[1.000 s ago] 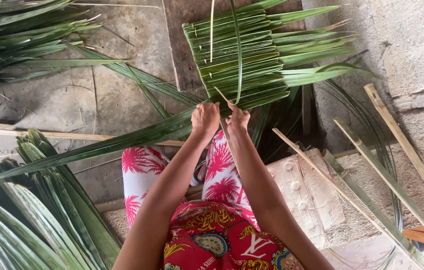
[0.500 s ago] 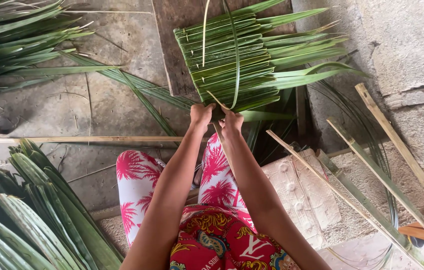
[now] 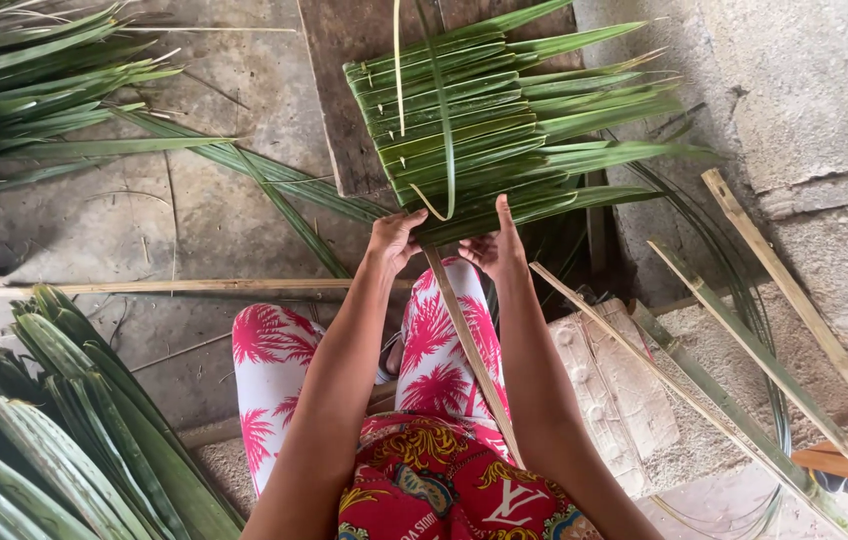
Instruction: Weaving palm leaves onto a wooden stick to create a thatched panel
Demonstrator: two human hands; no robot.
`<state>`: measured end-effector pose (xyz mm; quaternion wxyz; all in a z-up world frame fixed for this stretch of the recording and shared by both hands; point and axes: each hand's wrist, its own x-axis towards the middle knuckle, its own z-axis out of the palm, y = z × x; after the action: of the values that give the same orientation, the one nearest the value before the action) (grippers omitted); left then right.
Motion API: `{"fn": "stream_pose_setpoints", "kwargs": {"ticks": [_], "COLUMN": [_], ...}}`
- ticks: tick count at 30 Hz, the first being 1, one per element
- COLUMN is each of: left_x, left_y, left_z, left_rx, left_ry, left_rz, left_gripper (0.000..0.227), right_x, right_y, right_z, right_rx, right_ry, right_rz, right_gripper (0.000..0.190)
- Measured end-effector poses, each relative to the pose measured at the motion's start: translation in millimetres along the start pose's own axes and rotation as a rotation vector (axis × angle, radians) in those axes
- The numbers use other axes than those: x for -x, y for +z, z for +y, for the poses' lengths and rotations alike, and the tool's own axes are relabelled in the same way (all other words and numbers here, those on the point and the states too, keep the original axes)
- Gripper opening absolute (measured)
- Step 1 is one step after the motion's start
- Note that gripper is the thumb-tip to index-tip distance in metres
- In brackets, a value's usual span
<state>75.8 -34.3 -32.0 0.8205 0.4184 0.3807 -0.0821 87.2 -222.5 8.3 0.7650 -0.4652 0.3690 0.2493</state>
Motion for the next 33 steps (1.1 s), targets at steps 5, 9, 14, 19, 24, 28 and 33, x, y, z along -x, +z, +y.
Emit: {"fn": "stream_pose_setpoints", "kwargs": {"ticks": [5,9,14,19,24,28,33], "left_x": [-2,8,16,-5,-4,34,80], "left_y": [-4,-4,4,-9,-12,1,3], "left_z": [-2,5,11,-5,-17,-4,-2], "left_rx": [0.052,0.073,0.109,0.006,-0.057,-0.098,0.204], "left_ry": [-0.032,-0.035,-0.058,-0.015,0.048,0.103,-0.046], "left_rz": [-0.009,-0.012,-0.039,-0.031,0.056,0.090,0.064], "left_gripper": [0.026,0.025,0.024,0.028,0.041,0.060,0.068], "right_x": [-48,-56,-70,-142,-142,-98,-95], "right_y": [-5,0,7,-47,-45,-23,-13], "right_z": [-3,-4,-8,35,51,53,52], "right_rx": [0.026,0.070,0.283,0.019,-0.170,-0.274,-0.358], "right_ry": [-0.189,-0.273,-0.767,-0.387,-0.287,-0.327,-0.389], "right_rz": [0.126,0.198,0.308,0.238,0.246,0.308,0.358], "right_gripper": [0.081,0.072,0.042,0.059,0.050,0.042,0.046]}}
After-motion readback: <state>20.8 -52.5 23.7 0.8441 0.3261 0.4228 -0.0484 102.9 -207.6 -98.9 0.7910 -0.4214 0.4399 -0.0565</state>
